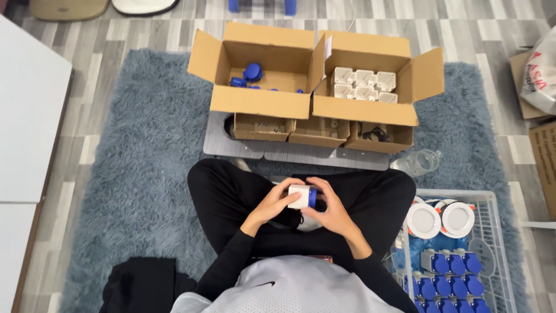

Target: Assembling blue electrical sockets into white housings using a screwdriver while sitting on the floor.

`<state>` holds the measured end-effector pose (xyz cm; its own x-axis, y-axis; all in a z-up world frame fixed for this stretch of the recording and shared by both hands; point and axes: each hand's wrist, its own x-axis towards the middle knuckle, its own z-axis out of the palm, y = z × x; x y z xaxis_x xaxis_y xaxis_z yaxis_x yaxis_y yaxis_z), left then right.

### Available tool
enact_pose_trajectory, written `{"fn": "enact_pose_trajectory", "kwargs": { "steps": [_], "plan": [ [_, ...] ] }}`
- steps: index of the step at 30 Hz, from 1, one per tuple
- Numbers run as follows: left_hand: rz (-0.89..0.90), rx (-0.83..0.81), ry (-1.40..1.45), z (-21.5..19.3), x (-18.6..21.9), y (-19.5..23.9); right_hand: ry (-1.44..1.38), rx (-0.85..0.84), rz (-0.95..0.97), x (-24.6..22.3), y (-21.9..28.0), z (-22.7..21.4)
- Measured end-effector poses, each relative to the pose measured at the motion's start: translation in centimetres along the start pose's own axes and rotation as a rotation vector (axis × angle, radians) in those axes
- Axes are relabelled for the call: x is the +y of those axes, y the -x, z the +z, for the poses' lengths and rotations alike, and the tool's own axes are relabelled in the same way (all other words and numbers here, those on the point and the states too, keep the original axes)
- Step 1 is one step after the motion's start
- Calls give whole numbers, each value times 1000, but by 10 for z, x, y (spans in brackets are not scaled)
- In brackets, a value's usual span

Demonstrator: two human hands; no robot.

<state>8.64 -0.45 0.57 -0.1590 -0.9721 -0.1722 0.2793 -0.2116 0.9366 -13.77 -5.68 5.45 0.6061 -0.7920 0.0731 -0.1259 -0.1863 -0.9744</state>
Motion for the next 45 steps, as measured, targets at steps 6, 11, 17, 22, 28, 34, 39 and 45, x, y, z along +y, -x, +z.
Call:
{"fn": "enact_pose_trajectory", "kwargs": {
  "steps": [6, 11, 17, 22, 28, 34, 39, 45],
  "plan": [
    [17, -9, -28, 3, -5, 13, -103, -107, 288, 33, 12, 6],
    [154, -37, -198, 11, 18, 19, -190, -39, 337, 14, 15, 10],
    [97, -17, -109, 19, 14, 24, -148, 48, 291, 17, 30, 10],
    [-54, -24, -136, 14, -5, 25, -64, 108, 195, 10, 46, 13],
    [-197, -155, -51, 32, -4, 27, 62, 158, 13, 12, 72, 5],
    [-125, -141, -31, 56, -5, 38, 26, 166, -21, 10, 92, 1],
    [-18, -72, -110, 63, 4, 53, -166, 72, 117, 25, 99, -1],
    [223, -76, -172, 71, -4, 65, -431, 17, 299, 43, 106, 4]
  ]
}}
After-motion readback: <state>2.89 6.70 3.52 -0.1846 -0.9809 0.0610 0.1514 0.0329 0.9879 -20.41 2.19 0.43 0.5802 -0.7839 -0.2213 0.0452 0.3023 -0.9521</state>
